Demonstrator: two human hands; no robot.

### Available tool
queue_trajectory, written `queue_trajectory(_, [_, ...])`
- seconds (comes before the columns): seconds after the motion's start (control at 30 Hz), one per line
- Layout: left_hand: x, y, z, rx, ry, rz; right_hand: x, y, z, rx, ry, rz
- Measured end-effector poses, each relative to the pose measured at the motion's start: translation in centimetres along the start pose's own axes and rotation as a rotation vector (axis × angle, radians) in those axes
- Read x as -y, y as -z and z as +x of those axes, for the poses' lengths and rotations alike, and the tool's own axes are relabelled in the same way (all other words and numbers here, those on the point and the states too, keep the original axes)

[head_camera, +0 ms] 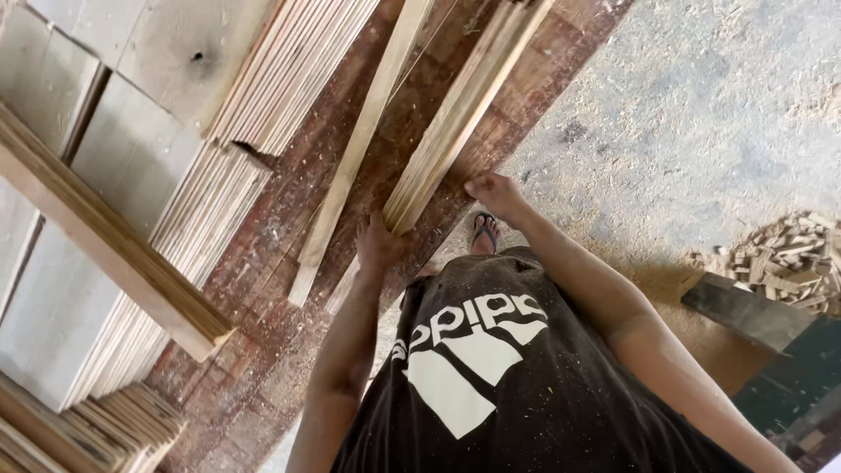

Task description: The person uses a table saw to cut multiple thin wooden strips into shorter pieces. They feed each strip through the saw blade, remove the cut-off piece, and stack the finished pieces on the floor.

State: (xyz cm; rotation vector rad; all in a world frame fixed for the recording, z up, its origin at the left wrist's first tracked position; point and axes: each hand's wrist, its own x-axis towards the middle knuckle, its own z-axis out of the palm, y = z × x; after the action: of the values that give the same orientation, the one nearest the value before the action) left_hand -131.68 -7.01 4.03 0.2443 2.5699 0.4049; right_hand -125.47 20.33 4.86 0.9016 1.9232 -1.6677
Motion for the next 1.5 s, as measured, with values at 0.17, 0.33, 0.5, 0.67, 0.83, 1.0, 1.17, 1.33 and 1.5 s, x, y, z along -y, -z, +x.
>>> queue_trajectory(0.17, [-2.4, 3.2, 0.1, 0.446, 0.054, -0.687, 5.6, -1.2, 0.1, 0.158, 0.051, 0.405])
queue_trajectory(0.33, [-5.6, 4.1, 3.0, 0.577, 0.139, -0.654, 10.7, -2.4, 0.7, -0.178, -0.092, 0.244])
queue_trajectory(0.5, [-5.8, 4.8, 5.5, 0.627, 0.202, -0.670, 12.6, -1.7, 1.6, -0.194, -0.060, 0.231])
queue_trajectory(0.67, [-5.1, 3.7, 4.4, 0.476, 0.044, -0.718, 11.9, -2.6, 1.9, -0.171, -0.149, 0.311])
queue_trajectory(0.83, [-3.2, 3.9, 4.0, 0.114, -0.040, 0.015, 10.6, -4.7, 2.2, -0.240, -0.125, -0.173])
queue_trajectory(1.0, [0.6, 7.6, 5.7, -0.178, 0.168, -0.102, 9.9, -5.5, 2.5, -0.256, -0.150, -0.212])
queue_trajectory(1.17, [2.1, 8.8, 6.0, 0.067, 0.071, 0.039, 9.0, -5.4, 2.3, -0.283, 0.010, -0.223])
queue_trajectory(1.33, [2.4, 6.9, 2.5, -0.016, -0.101, -0.227, 8.8, -3.1, 2.4, -0.235, -0.041, 0.090])
queue_trajectory(1.5, [-0.3, 1.7, -0.8, -0.307, -0.332, -0.454, 9.8, -1.2, 3.1, -0.306, 0.098, 0.287])
